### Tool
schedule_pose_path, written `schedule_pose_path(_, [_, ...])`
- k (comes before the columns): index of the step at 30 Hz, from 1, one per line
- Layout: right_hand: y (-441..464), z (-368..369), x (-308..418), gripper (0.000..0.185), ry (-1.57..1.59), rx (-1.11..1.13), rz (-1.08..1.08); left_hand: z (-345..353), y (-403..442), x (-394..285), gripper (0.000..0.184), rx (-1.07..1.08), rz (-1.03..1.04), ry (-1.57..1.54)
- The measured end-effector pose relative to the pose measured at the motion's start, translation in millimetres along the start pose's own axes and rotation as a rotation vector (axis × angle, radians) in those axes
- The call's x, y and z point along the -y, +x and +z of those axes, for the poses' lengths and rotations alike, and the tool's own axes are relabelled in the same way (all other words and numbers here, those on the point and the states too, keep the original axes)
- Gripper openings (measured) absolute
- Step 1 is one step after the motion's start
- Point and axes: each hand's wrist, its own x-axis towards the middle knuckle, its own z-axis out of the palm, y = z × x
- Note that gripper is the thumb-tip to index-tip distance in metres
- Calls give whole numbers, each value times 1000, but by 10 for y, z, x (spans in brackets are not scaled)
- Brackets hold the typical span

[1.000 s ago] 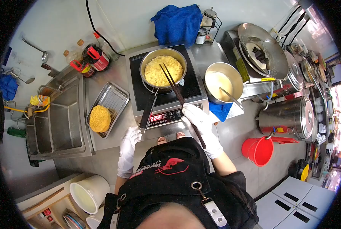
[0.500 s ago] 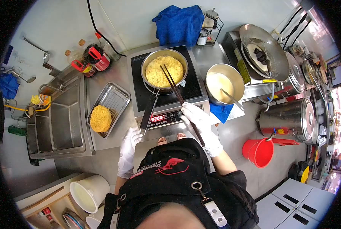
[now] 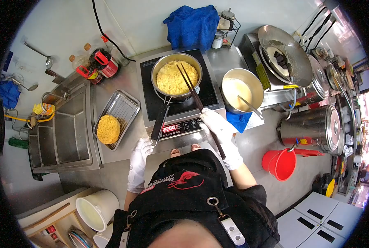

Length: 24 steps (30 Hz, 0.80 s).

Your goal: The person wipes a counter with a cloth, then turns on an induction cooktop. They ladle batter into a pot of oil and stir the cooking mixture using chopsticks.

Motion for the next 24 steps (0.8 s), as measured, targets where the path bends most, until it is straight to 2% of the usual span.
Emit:
schedule_pose_path(8, [-21,100,-125,33,-27,13,18,-45,8,25,40,12,-2,-12])
schedule_pose_path(24, [-17,157,-121,30,-1,-14,45,-67,16,25,41,17,2,-9])
